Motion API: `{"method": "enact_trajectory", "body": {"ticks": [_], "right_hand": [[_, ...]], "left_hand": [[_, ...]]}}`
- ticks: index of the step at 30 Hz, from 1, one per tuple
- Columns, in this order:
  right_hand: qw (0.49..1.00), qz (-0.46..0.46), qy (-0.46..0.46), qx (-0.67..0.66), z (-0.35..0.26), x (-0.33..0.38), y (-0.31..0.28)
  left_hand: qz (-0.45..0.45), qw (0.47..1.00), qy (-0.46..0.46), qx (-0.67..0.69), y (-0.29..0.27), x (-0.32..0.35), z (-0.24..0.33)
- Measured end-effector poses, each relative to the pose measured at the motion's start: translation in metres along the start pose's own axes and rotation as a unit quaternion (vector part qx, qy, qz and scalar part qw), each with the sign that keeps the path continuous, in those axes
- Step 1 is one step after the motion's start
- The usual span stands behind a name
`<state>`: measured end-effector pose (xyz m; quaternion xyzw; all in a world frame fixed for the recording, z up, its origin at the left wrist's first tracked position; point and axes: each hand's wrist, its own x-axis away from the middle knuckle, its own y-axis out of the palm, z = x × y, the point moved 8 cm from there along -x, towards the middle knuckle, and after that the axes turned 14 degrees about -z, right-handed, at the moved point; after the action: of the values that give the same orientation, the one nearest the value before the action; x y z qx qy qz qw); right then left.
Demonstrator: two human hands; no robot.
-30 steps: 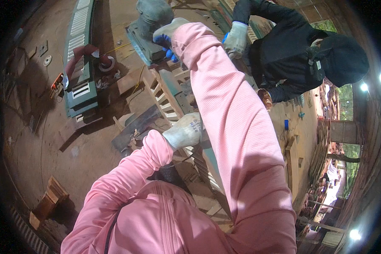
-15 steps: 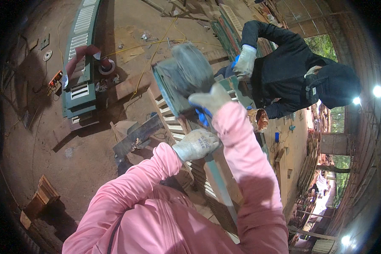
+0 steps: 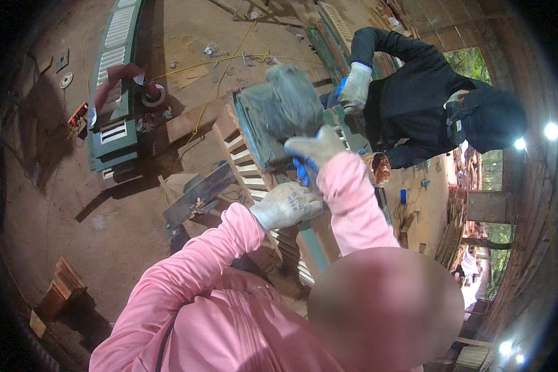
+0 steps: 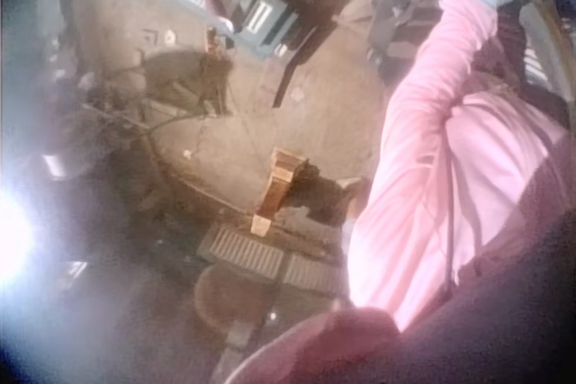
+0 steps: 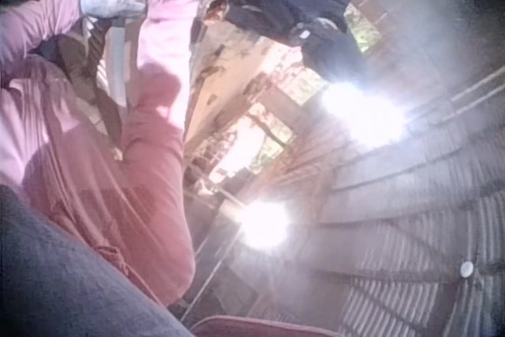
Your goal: The person uses an electric sander to smooth the surface of a green wooden slat, then switches to a sanding block to finish the edges of a light-colored wooden slat. The person moves between slats and adjusts their grip to reach different areas.
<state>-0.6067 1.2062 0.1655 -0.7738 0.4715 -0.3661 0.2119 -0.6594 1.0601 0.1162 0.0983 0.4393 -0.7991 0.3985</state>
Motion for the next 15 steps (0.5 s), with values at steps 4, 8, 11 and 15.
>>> {"method": "enact_trajectory", "body": {"ticks": [4, 8, 11, 15], "right_hand": [[0.996, -0.058, 0.053, -0.049, -0.036, 0.001, 0.023], [0.994, -0.059, 0.077, -0.049, -0.077, -0.026, 0.020], [0.990, -0.075, 0.093, -0.073, -0.090, -0.018, 0.032], [0.989, 0.004, 0.060, 0.133, -0.098, 0.005, 0.025]], "left_hand": [[-0.091, 0.995, -0.051, -0.007, 0.012, -0.003, -0.008], [-0.145, 0.983, -0.107, 0.038, 0.011, -0.010, -0.008], [-0.130, 0.986, -0.105, 0.017, 0.014, -0.006, -0.013], [-0.077, 0.994, -0.073, 0.005, -0.005, 0.001, -0.007]]}}
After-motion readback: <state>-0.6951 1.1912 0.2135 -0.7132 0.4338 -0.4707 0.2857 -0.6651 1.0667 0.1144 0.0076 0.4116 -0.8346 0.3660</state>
